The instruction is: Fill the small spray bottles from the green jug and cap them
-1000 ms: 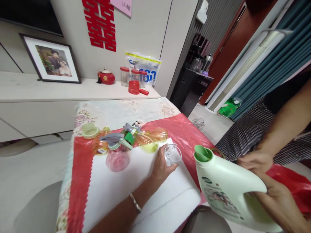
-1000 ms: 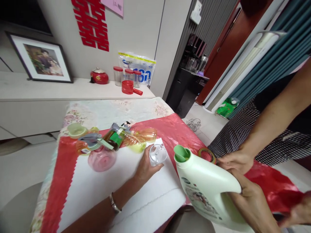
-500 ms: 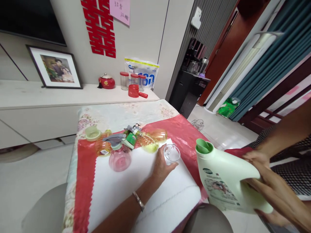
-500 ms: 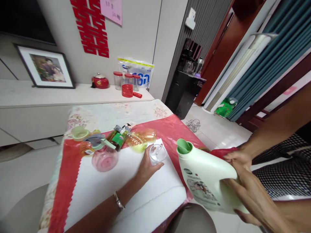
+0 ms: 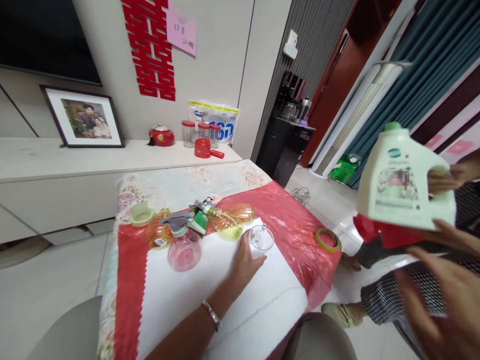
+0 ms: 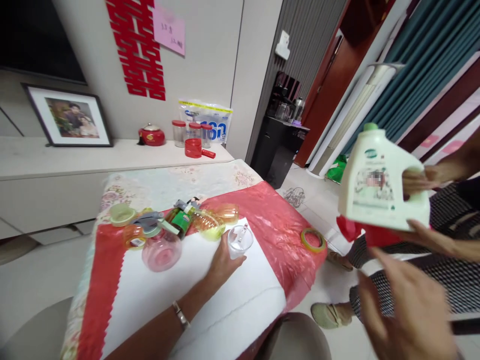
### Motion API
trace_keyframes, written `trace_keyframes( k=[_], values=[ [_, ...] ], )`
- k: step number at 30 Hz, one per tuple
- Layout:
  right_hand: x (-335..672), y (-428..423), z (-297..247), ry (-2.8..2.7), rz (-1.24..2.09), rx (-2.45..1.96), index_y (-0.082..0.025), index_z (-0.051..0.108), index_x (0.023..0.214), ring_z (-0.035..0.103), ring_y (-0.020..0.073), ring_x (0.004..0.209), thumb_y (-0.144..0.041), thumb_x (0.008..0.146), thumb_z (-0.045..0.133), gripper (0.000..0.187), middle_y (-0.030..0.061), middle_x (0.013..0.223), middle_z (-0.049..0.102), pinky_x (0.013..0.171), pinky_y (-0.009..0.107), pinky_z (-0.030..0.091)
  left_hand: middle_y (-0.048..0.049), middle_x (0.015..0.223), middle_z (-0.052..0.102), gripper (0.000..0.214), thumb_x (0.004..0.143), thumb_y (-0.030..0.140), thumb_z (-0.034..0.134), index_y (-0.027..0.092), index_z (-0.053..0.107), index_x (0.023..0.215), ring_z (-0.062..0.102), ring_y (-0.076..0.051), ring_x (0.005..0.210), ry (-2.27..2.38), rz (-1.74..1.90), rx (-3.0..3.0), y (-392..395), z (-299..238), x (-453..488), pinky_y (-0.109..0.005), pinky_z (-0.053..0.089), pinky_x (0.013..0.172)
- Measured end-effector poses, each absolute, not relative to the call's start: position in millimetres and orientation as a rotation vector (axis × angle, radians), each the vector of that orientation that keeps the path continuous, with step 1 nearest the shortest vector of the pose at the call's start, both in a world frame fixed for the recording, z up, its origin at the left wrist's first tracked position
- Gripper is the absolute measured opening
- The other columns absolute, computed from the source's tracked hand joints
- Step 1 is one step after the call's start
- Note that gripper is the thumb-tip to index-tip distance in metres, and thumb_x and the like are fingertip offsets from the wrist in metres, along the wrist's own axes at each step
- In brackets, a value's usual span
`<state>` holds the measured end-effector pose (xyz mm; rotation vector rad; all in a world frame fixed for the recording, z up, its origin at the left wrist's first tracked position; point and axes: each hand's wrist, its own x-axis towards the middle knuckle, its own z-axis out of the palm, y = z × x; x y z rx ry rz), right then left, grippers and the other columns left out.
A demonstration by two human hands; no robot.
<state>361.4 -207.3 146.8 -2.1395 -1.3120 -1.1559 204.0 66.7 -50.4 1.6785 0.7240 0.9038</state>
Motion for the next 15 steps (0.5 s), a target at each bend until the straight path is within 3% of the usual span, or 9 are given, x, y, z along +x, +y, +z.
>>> trace_keyframes(
  k=[3,8,12,15],
  values=[
    [324,-194,97,-1.533,-0.889,-2.026,-0.026,0.055,0.136,0.063,0.0277,0.102,-0.035,0.095,0.055,0.042,0.0099,0.115,0.065,0.087,0.043,0.050,-0.0177,0.134,0.055,0.083,0.061,0.011,0.074,0.015,0.035,0.134,0.054,-0.034,0.129,0.745,0.903,1.703,67,-49,206,-0.053,0.041,0.112],
    [303,-160,11,-1.401,-0.398,-1.988,-0.026,0.061,0.122,0.066,0.0186,0.102,-0.031,0.096,0.054,0.027,0.0035,0.114,0.068,0.083,0.029,0.056,-0.0211,0.135,0.055,0.081,0.061,0.014,0.074,0.012,0.035,0.132,0.054,-0.036,0.129,0.775,0.887,1.710,66,-50,208,-0.054,0.041,0.113],
    [293,-116,-25,-1.077,0.053,-1.918,-0.023,0.060,0.129,0.063,0.0257,0.111,-0.041,0.088,0.063,0.045,0.0084,0.128,0.064,0.094,0.041,0.055,-0.0249,0.145,0.046,0.090,0.060,0.015,0.074,0.008,0.030,0.139,0.044,-0.038,0.139,0.771,0.888,1.729,64,-52,205,-0.052,0.035,0.118],
    [286,-76,-33,-0.951,0.234,-1.834,-0.020,0.054,0.138,0.057,0.0300,0.122,-0.042,0.080,0.068,0.063,0.0122,0.138,0.057,0.101,0.047,0.050,-0.0213,0.149,0.043,0.094,0.060,0.011,0.068,0.012,0.027,0.144,0.042,-0.036,0.141,0.731,0.896,1.739,63,-54,202,-0.051,0.034,0.119]
  ],
)
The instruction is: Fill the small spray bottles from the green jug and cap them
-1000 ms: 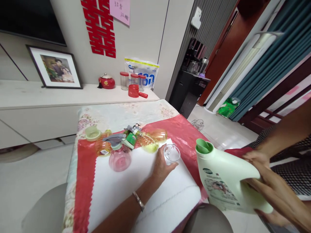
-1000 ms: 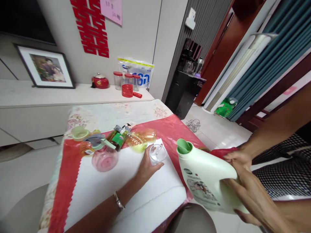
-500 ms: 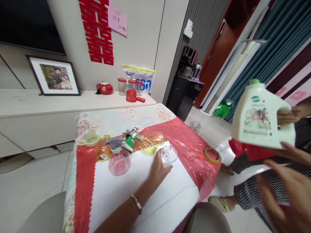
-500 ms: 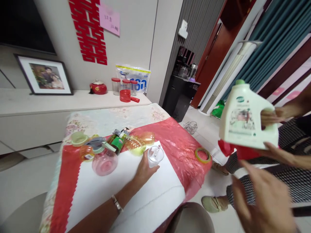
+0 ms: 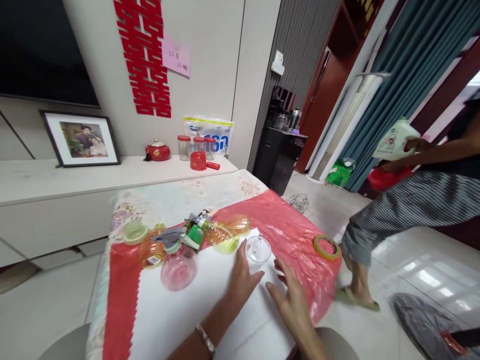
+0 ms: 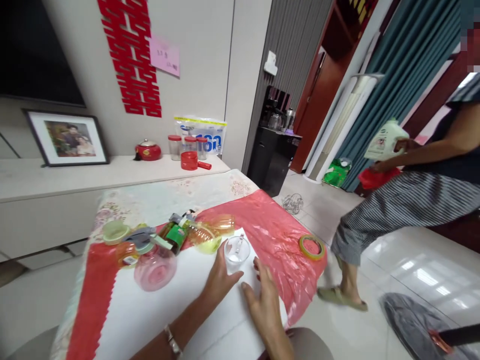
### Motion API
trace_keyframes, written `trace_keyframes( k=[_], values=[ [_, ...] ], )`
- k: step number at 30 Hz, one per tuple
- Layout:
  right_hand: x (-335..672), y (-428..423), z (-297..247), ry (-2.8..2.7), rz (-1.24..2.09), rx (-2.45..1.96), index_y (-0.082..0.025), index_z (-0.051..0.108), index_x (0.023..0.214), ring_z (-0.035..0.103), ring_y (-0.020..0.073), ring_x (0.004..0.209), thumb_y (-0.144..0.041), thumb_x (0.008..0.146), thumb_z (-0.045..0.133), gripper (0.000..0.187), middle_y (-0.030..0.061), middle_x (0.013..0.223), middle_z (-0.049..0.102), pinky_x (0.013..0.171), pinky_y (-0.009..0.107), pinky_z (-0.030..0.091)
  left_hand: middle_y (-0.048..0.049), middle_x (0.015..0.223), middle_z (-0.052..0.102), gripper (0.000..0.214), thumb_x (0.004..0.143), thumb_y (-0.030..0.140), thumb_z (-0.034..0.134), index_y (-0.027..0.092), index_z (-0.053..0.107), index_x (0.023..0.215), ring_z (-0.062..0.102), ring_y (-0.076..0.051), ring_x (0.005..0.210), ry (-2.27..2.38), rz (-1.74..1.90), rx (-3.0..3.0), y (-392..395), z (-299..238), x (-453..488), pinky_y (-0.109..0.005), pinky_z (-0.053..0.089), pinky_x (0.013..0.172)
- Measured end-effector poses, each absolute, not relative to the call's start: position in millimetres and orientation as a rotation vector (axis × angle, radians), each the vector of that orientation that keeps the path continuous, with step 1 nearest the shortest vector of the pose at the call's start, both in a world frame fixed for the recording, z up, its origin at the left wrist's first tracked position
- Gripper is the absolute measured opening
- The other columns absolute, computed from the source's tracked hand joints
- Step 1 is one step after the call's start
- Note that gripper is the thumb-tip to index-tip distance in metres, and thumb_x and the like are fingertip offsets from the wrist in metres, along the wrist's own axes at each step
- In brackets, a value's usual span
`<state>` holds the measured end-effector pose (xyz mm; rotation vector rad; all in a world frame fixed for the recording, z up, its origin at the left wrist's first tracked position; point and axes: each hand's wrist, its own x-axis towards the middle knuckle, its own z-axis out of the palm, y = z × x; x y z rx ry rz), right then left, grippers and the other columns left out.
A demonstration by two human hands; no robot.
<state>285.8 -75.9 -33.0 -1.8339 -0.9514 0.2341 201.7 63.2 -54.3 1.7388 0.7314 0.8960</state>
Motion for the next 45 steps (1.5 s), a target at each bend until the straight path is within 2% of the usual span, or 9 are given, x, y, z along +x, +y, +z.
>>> trace_keyframes(
  k=[4,8,11,15,19,24,27,32,45],
  values=[
    [278,-35,-34,-0.935,0.305,-1.748,-0.022,0.041,0.148,0.050,0.0261,0.132,-0.030,0.075,0.066,0.077,0.0097,0.147,0.049,0.107,0.042,0.046,-0.0193,0.152,0.041,0.094,0.064,0.011,0.064,0.015,0.024,0.149,0.040,-0.035,0.143,0.636,0.949,1.727,65,-67,195,-0.051,0.034,0.119],
    [272,-14,-37,-0.861,0.348,-1.672,-0.022,0.034,0.152,0.050,0.0243,0.133,-0.020,0.067,0.064,0.090,0.0091,0.147,0.049,0.109,0.039,0.045,-0.0180,0.158,0.035,0.090,0.069,0.012,0.058,0.018,0.022,0.152,0.034,-0.034,0.147,0.571,0.928,1.716,69,-86,189,-0.055,0.029,0.122],
    [269,-6,-43,-0.826,0.367,-1.590,-0.023,0.026,0.154,0.051,0.0245,0.132,-0.020,0.064,0.068,0.100,0.0096,0.146,0.050,0.111,0.039,0.043,-0.0176,0.158,0.035,0.086,0.073,0.012,0.055,0.018,0.023,0.151,0.033,-0.034,0.148,0.530,0.932,1.718,70,-87,186,-0.056,0.027,0.122],
    [268,2,-50,-0.765,0.370,-1.515,-0.021,0.013,0.157,0.045,0.0257,0.137,-0.025,0.064,0.074,0.111,0.0123,0.150,0.045,0.116,0.042,0.036,-0.0182,0.154,0.041,0.080,0.075,0.011,0.053,0.015,0.026,0.150,0.037,-0.031,0.146,0.496,0.926,1.738,67,-73,182,-0.051,0.030,0.122],
    [268,4,-50,-0.727,0.369,-1.491,-0.020,0.012,0.158,0.048,0.0263,0.134,-0.025,0.062,0.077,0.115,0.0129,0.147,0.047,0.116,0.042,0.035,-0.0199,0.151,0.043,0.081,0.073,0.009,0.053,0.012,0.028,0.150,0.039,-0.031,0.145,0.536,0.908,1.764,64,-66,180,-0.050,0.033,0.121],
    [271,0,-41,-0.733,0.381,-1.471,-0.021,0.014,0.158,0.055,0.0268,0.125,-0.027,0.061,0.081,0.118,0.0126,0.138,0.055,0.110,0.044,0.042,-0.0182,0.157,0.036,0.090,0.067,0.003,0.050,0.014,0.025,0.153,0.034,-0.032,0.148,0.560,0.896,1.777,60,-67,176,-0.053,0.030,0.122],
    [284,0,-36,-0.738,0.377,-1.460,-0.022,0.015,0.158,0.053,0.0278,0.127,-0.031,0.060,0.085,0.121,0.0136,0.139,0.053,0.109,0.045,0.043,-0.0173,0.158,0.035,0.092,0.066,0.001,0.049,0.016,0.024,0.154,0.032,-0.033,0.148,0.639,0.859,1.768,55,-68,171,-0.054,0.031,0.121],
    [325,8,-33,-0.713,0.344,-1.469,-0.021,0.012,0.158,0.056,0.0292,0.124,-0.039,0.058,0.088,0.127,0.0148,0.133,0.057,0.107,0.050,0.044,-0.0143,0.154,0.041,0.087,0.069,0.001,0.046,0.020,0.029,0.152,0.037,-0.030,0.146,0.703,0.865,1.807,43,-74,164,-0.053,0.035,0.120],
    [418,30,-42,-0.571,0.192,-1.564,-0.020,0.013,0.158,0.057,0.0290,0.119,-0.040,0.053,0.087,0.130,0.0159,0.130,0.058,0.101,0.047,0.048,-0.0117,0.154,0.044,0.078,0.076,0.005,0.046,0.023,0.038,0.151,0.041,-0.027,0.144,0.698,0.862,1.914,34,-93,160,-0.049,0.038,0.120]
  ],
)
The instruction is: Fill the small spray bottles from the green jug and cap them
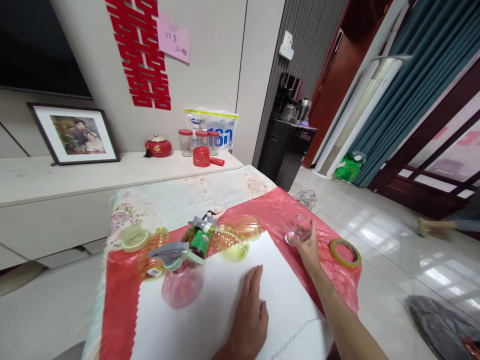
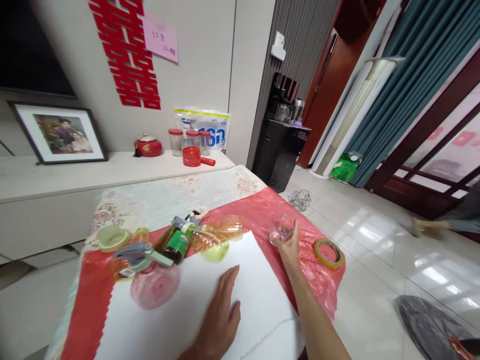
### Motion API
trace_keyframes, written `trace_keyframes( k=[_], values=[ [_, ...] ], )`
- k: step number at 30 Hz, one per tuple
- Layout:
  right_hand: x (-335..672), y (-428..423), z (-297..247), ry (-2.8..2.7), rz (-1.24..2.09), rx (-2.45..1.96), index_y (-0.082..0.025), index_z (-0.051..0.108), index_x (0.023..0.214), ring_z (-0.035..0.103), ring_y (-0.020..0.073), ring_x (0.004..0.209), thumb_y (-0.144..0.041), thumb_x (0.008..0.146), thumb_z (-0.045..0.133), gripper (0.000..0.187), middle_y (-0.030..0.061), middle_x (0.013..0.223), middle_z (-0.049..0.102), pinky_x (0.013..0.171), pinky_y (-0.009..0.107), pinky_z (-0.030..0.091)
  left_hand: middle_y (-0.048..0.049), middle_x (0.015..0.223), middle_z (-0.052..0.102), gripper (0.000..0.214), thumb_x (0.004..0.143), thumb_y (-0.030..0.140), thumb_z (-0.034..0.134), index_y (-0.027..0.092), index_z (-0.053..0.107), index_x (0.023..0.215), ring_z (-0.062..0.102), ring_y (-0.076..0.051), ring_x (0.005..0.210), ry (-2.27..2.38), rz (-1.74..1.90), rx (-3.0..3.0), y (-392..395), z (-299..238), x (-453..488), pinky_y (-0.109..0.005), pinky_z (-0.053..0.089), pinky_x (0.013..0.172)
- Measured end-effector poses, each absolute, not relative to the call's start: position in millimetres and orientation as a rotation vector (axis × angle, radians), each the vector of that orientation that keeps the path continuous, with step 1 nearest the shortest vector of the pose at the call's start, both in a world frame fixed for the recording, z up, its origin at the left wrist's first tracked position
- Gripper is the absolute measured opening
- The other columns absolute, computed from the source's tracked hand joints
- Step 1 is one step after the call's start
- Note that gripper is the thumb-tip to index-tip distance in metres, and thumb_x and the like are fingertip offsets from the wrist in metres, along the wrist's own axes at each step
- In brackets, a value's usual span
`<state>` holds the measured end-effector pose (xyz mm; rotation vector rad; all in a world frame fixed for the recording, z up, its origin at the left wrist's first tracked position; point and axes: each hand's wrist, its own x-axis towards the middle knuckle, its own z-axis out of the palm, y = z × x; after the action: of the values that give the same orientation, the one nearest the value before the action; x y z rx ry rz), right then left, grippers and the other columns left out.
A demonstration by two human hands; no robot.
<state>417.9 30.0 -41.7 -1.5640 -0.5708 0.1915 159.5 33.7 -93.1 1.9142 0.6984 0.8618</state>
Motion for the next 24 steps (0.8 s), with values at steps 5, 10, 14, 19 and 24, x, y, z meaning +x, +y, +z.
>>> trace_keyframes(
  k=[5,10,14,19,24],
  values=[
    [424,38,-47,-0.609,0.230,-1.583,-0.020,0.007,0.159,0.057,0.0287,0.119,-0.047,0.055,0.086,0.133,0.0168,0.134,0.055,0.099,0.046,0.050,-0.0133,0.155,0.044,0.078,0.075,0.004,0.046,0.020,0.038,0.151,0.040,-0.028,0.145,0.713,0.814,1.972,34,-94,158,-0.048,0.039,0.119],
    [420,28,-30,-0.710,0.267,-1.682,-0.019,-0.004,0.160,0.057,0.0284,0.121,-0.054,0.063,0.081,0.134,0.0189,0.140,0.051,0.095,0.044,0.053,-0.0107,0.156,0.043,0.080,0.074,0.003,0.047,0.022,0.039,0.151,0.040,-0.030,0.145,0.729,0.802,1.934,32,-94,158,-0.050,0.038,0.120],
    [424,25,-3,-0.806,0.207,-1.867,-0.024,-0.004,0.160,0.053,0.0308,0.126,-0.056,0.065,0.079,0.131,0.0188,0.147,0.043,0.096,0.045,0.050,-0.0094,0.157,0.043,0.083,0.072,0.004,0.050,0.022,0.038,0.152,0.039,-0.030,0.146,0.726,0.750,1.903,32,-89,158,-0.048,0.035,0.122],
    [432,42,18,-0.902,0.078,-2.168,-0.018,0.020,0.160,0.057,0.0388,0.111,-0.057,0.058,0.080,0.124,0.0219,0.133,0.051,0.096,0.058,0.042,-0.0108,0.158,0.040,0.089,0.066,0.001,0.050,0.018,0.038,0.152,0.037,-0.032,0.146,0.726,0.700,1.880,31,-82,159,-0.046,0.034,0.123],
    [432,60,26,-0.968,-0.024,-2.264,-0.015,0.027,0.157,0.060,0.0345,0.095,-0.056,0.066,0.072,0.110,0.0184,0.113,0.061,0.088,0.054,0.046,-0.0109,0.162,0.034,0.092,0.066,0.002,0.051,0.017,0.032,0.155,0.034,-0.031,0.149,0.711,0.625,1.875,33,-83,158,-0.044,0.034,0.122]
  ],
)
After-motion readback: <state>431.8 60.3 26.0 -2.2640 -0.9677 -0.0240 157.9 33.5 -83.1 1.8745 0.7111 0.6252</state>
